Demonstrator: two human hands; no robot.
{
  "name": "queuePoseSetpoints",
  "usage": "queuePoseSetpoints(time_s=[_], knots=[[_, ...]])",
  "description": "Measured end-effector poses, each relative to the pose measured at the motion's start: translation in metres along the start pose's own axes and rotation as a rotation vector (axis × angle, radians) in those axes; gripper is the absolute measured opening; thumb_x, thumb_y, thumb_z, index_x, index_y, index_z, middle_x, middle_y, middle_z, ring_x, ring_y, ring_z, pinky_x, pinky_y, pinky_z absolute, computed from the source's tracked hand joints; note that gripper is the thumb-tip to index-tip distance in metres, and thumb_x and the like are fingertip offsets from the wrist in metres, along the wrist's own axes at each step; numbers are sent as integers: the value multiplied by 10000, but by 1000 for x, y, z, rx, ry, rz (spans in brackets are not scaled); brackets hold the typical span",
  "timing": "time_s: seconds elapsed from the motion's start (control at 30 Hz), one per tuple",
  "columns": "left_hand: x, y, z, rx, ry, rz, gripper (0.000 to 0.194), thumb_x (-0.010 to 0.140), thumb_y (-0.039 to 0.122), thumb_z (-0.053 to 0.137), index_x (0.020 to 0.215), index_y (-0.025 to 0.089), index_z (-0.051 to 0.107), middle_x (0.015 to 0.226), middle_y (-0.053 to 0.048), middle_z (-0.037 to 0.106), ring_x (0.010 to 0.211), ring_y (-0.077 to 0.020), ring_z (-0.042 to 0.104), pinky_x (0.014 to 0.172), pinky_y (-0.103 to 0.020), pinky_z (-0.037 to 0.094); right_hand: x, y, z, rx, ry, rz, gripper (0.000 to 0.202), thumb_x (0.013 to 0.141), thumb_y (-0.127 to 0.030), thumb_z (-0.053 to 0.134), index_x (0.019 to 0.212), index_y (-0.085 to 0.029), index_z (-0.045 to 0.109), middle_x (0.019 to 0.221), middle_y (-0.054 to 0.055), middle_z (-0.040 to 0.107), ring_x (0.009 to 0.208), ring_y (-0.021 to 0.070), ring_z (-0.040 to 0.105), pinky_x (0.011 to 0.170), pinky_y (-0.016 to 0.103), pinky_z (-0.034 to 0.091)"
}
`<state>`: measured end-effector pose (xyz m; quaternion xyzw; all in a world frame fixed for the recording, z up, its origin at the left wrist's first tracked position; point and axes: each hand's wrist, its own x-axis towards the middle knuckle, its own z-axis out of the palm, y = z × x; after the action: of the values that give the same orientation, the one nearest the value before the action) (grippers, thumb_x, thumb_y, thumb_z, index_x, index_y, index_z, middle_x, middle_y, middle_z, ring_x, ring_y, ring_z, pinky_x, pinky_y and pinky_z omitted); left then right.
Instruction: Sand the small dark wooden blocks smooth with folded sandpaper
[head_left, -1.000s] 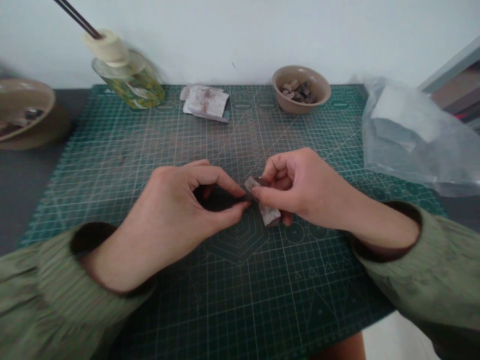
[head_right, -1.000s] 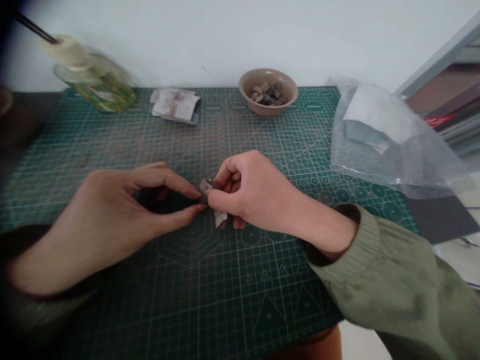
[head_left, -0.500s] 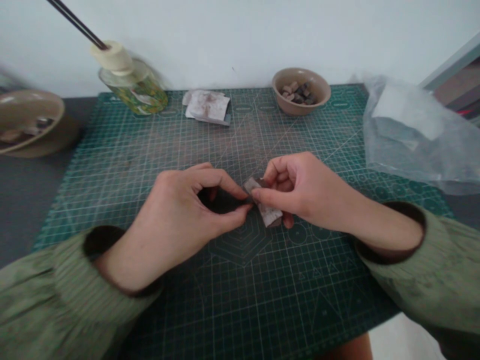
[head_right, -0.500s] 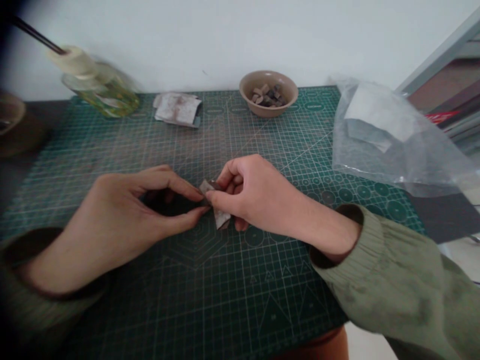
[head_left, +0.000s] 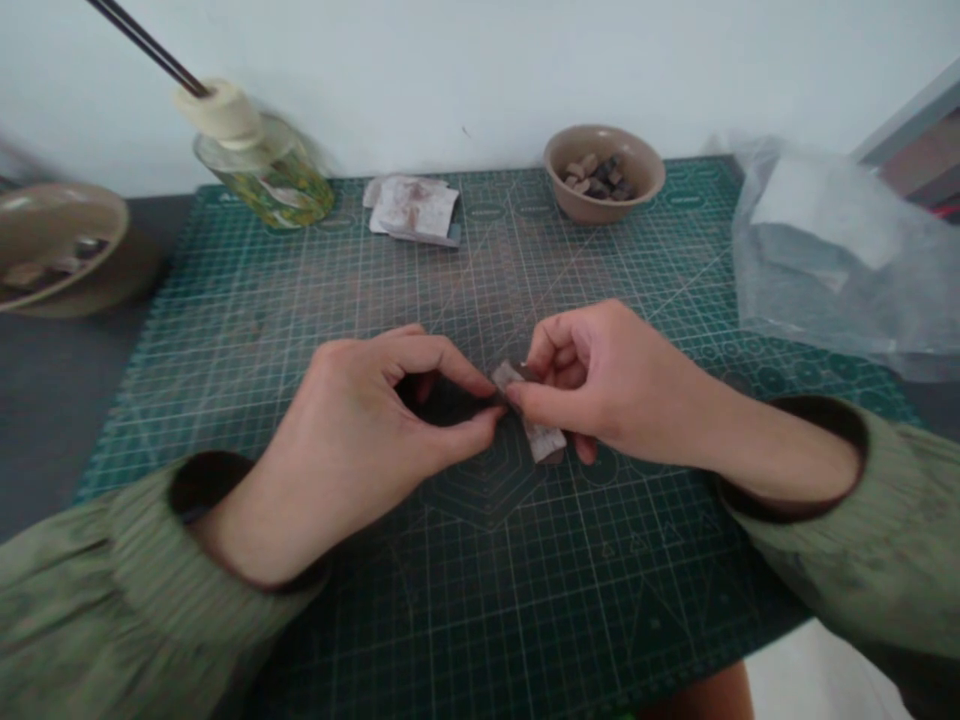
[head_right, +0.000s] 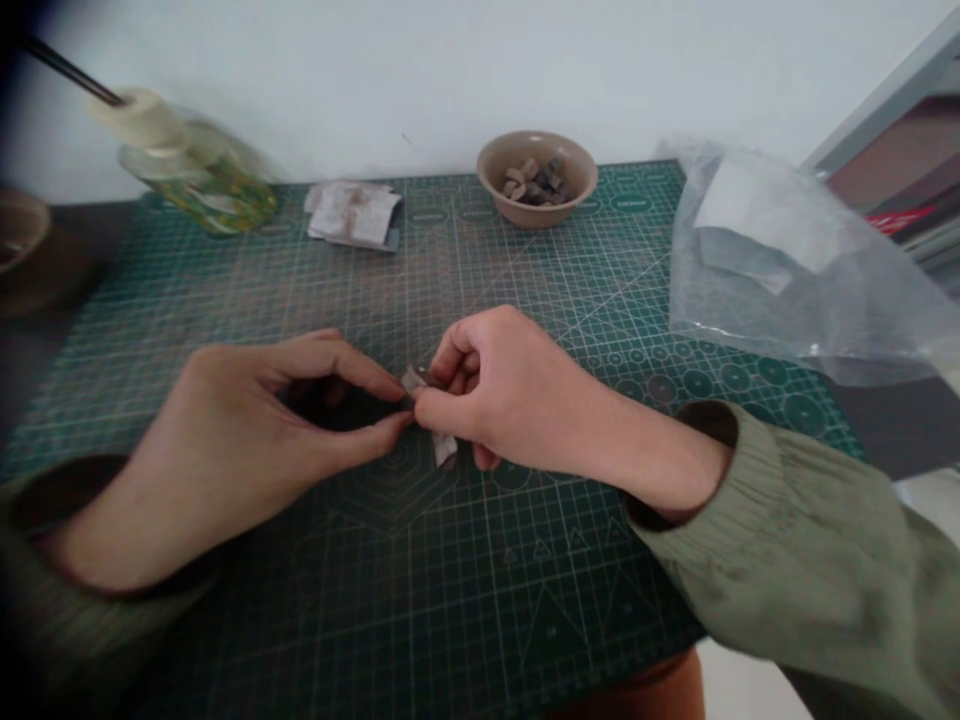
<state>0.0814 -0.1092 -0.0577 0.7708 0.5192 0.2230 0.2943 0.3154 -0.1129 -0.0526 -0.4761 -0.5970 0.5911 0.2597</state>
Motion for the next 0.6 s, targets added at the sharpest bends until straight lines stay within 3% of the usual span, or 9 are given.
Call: queuePoseSetpoints(time_s=[0.17, 0.5, 0.6], knots=[[0, 0, 1, -16, -2, 1, 83, 837, 344, 858, 904, 306, 889, 819, 26, 801, 699, -173, 656, 655, -343, 443, 0, 0, 2, -10, 73, -31, 199, 899, -129, 807, 827, -203, 637, 593, -53, 734, 410, 100, 671, 355, 138, 459], [1, 2, -1, -27, -7, -10, 86, 830, 354, 854, 888, 301, 890, 829, 14, 814, 719, -188, 675, 663, -352, 452, 0, -2, 2, 18, 5, 20, 221, 871, -94, 799, 800, -207, 623, 590, -39, 747, 396, 102, 660, 342, 144, 425], [1, 3, -1, -40, -10, -9, 74, 829, 350, 859, 878, 305, 891, 808, 23, 806, 706, -184, 664, 664, -356, 447, -1, -2, 2, 9, 40, -1, 216, 880, -99, 805, 816, -206, 628, 595, -45, 745, 406, 101, 667, 352, 144, 441]])
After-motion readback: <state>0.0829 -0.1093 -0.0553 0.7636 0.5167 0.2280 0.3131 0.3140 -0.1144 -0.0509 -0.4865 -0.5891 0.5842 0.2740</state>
